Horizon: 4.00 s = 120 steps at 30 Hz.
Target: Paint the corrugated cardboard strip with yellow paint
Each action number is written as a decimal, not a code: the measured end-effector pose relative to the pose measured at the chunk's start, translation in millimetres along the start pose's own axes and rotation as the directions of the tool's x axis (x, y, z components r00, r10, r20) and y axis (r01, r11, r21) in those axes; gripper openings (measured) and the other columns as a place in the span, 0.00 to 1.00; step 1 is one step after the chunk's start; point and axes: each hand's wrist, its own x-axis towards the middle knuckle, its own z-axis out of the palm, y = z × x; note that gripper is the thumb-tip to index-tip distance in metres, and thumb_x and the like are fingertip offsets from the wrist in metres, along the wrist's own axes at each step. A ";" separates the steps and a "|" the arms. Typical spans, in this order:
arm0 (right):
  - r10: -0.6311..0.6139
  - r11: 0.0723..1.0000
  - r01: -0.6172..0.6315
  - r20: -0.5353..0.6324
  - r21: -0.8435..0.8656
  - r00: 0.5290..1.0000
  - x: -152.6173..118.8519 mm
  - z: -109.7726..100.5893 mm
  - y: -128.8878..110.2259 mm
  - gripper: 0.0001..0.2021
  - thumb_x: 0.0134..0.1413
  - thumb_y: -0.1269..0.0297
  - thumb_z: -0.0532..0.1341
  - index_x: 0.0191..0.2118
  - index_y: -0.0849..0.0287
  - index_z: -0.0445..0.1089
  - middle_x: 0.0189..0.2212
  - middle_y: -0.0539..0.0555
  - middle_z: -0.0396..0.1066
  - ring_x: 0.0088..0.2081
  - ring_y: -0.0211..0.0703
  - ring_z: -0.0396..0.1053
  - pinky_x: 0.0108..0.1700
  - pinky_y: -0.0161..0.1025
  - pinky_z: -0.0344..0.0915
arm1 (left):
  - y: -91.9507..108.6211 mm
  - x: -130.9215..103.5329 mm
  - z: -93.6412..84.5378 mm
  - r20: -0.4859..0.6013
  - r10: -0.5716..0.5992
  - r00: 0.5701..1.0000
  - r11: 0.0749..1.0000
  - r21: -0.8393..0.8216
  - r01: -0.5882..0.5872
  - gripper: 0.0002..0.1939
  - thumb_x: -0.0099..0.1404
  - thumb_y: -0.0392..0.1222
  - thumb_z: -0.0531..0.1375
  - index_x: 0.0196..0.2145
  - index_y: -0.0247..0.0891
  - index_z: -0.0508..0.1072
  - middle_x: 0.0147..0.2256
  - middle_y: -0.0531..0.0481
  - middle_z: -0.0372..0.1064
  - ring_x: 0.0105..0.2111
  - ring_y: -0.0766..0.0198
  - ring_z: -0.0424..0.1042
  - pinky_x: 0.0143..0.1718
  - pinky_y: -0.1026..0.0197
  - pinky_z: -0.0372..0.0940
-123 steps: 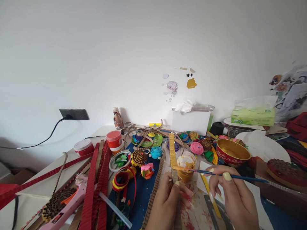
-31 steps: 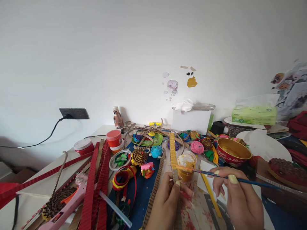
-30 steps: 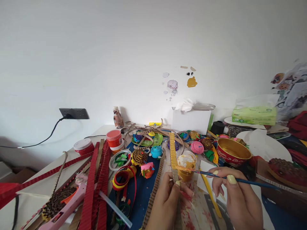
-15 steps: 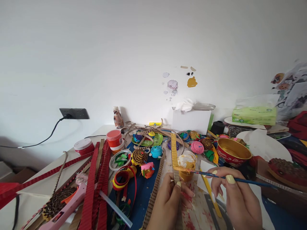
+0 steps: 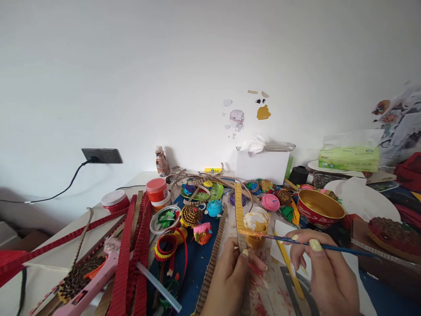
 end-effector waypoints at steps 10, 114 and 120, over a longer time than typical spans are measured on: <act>0.004 1.000 -0.006 0.073 0.025 0.997 -1.3 -0.4 1.0 0.11 0.64 0.66 0.47 0.39 0.54 0.65 0.18 0.46 0.62 0.20 0.34 0.63 0.25 0.34 0.62 | -3.3 2.1 -0.4 -0.009 0.025 1.000 0.999 0.023 -0.025 0.08 0.61 0.46 0.53 0.32 0.40 0.59 0.25 0.52 0.73 0.17 0.68 0.67 0.25 0.63 0.61; -0.064 0.995 0.067 0.042 -0.074 0.997 0.0 0.1 -2.0 0.10 0.61 0.66 0.50 0.38 0.56 0.68 0.19 0.47 0.63 0.18 0.35 0.61 0.23 0.34 0.61 | 3.3 -0.3 -0.4 -0.013 0.026 1.000 0.999 -0.036 -0.027 0.10 0.60 0.47 0.56 0.32 0.40 0.61 0.24 0.52 0.73 0.16 0.69 0.67 0.22 0.65 0.57; -0.030 0.997 0.021 -0.130 -0.069 0.991 -0.4 -0.3 2.1 0.10 0.61 0.64 0.50 0.33 0.57 0.67 0.16 0.47 0.62 0.19 0.37 0.61 0.29 0.39 0.62 | 6.0 -3.3 -1.1 -0.004 0.011 1.000 0.999 -0.043 -0.011 0.07 0.62 0.45 0.55 0.34 0.38 0.63 0.26 0.52 0.74 0.18 0.70 0.67 0.24 0.65 0.58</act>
